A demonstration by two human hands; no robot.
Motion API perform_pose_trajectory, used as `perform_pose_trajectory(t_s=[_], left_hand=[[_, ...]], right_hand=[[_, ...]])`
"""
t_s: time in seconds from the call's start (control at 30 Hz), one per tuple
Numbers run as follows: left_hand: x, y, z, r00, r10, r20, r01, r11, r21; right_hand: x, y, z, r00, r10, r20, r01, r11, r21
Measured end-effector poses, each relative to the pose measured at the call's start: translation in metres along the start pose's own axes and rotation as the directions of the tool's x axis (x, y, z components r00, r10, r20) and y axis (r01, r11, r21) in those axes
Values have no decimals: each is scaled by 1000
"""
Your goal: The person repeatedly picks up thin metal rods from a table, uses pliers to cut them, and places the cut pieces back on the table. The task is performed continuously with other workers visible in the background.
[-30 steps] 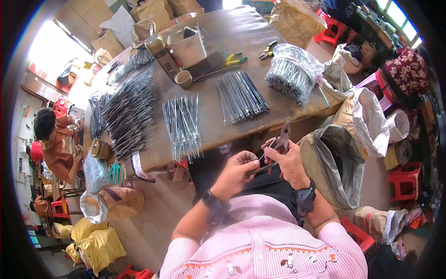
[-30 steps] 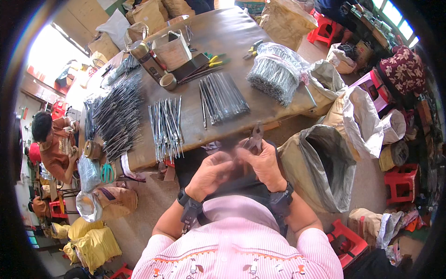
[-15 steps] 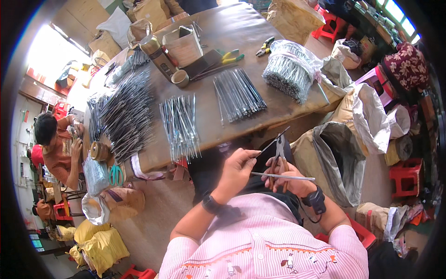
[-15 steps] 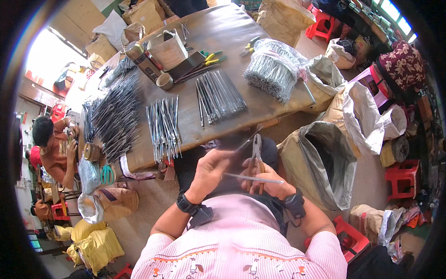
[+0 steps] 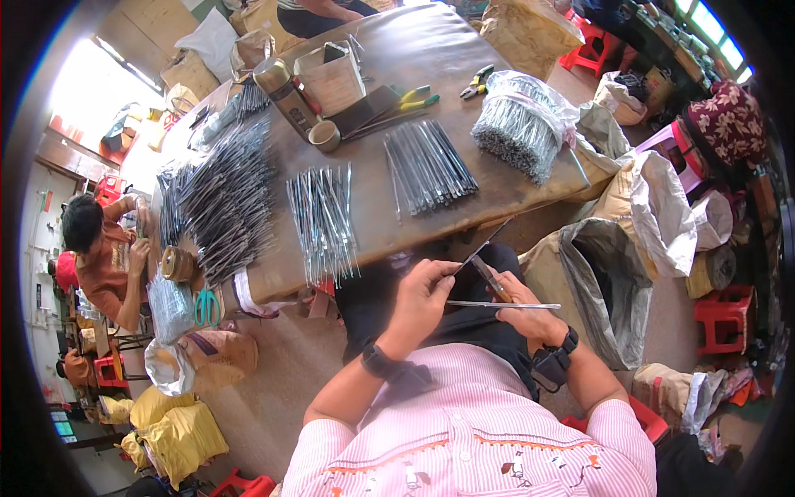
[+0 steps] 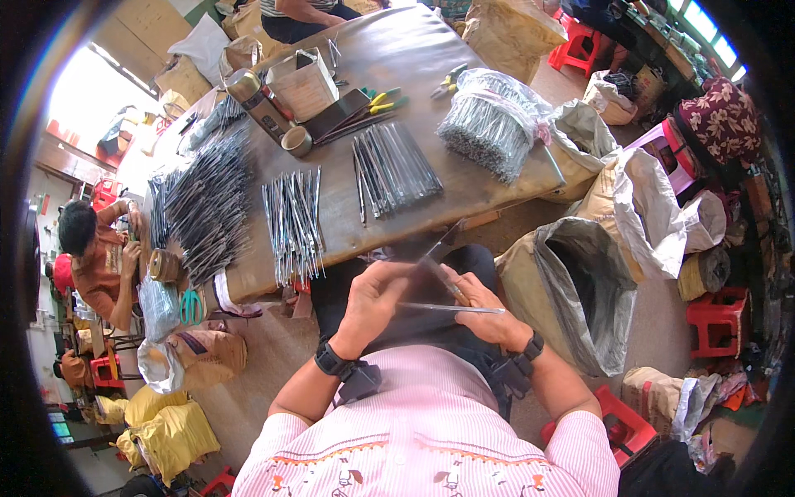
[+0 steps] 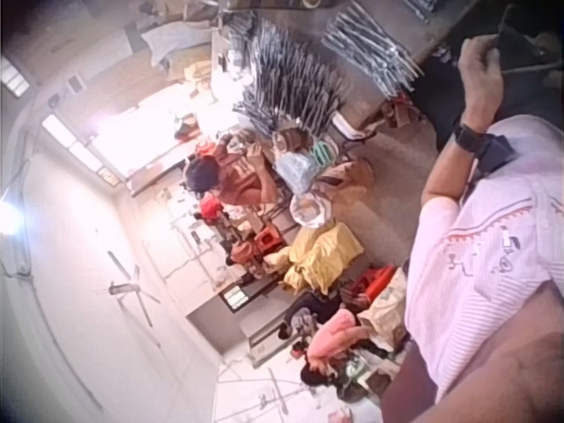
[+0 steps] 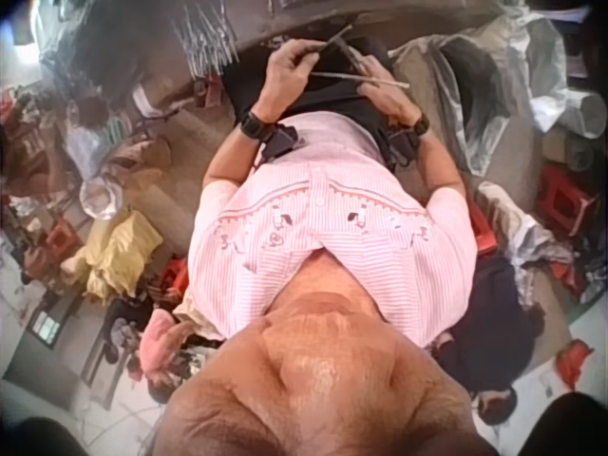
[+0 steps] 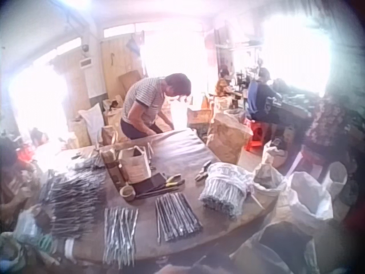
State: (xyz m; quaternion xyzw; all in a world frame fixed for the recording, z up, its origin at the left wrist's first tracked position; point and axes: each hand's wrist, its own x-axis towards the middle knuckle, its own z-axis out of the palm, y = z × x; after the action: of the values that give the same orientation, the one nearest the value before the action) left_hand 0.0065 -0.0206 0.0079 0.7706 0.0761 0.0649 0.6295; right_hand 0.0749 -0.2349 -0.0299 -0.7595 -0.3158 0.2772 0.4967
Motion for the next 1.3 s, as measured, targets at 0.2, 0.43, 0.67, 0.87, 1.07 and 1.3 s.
perform_pose_trajectory(t_s=[0.2,0.43,0.67,0.87,1.07,1.3], left_hand=[[0,-11,4,999,-35,-7,34,995,-93],[1,-4,-4,988,-137,69,143,985,-92],[-12,21,-24,997,77,-12,-67,929,364],[4,-9,-51,945,234,-229,-97,867,489],[40,-58,-144,803,138,-580,330,708,625],[54,-63,-123,824,281,-493,259,587,767]], right_hand=[[4,-3,0,986,-139,-89,123,979,-163],[5,-11,4,972,-154,-179,122,977,-174],[11,-19,6,993,39,-112,-53,990,-130],[25,-9,24,998,20,-68,-21,1000,-20],[17,6,19,993,114,-35,-105,974,202],[7,-3,14,968,242,-70,-184,871,456]])
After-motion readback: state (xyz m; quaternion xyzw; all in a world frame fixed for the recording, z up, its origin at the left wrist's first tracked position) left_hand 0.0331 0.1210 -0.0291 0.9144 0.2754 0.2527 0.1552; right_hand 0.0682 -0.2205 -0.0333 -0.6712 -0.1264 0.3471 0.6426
